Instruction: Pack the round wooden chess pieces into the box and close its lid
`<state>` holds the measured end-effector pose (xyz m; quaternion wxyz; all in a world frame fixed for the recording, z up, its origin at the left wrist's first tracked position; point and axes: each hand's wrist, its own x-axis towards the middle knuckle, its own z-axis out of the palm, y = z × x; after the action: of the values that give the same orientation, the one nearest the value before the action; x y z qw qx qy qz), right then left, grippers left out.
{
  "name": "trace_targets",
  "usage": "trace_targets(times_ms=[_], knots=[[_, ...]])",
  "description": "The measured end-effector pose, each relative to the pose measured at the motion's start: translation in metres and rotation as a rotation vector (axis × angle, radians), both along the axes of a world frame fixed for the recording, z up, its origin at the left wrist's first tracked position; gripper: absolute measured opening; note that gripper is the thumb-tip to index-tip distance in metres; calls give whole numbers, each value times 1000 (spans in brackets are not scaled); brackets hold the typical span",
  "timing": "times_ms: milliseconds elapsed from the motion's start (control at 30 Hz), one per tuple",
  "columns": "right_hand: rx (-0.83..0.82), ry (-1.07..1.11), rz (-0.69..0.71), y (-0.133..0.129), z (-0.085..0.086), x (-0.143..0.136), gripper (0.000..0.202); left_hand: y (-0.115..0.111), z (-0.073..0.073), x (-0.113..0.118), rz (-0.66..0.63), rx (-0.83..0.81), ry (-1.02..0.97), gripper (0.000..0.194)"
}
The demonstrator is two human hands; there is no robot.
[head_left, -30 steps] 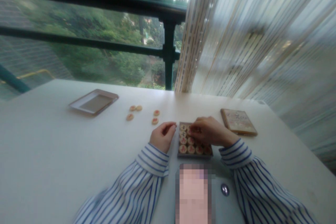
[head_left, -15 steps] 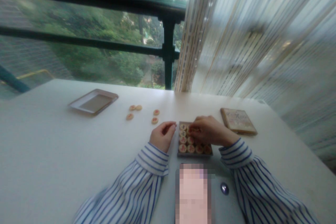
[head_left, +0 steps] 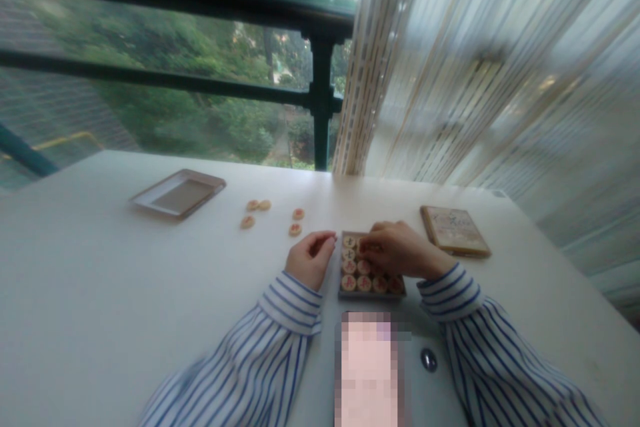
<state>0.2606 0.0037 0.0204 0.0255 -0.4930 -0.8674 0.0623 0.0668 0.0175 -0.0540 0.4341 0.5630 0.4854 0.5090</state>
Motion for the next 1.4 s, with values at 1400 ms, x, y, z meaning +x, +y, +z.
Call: trace_targets(times_ms=[1400], knots=[[-40, -36, 7, -2, 5, -3, 22, -1, 3, 1, 15, -13, 26, 28]])
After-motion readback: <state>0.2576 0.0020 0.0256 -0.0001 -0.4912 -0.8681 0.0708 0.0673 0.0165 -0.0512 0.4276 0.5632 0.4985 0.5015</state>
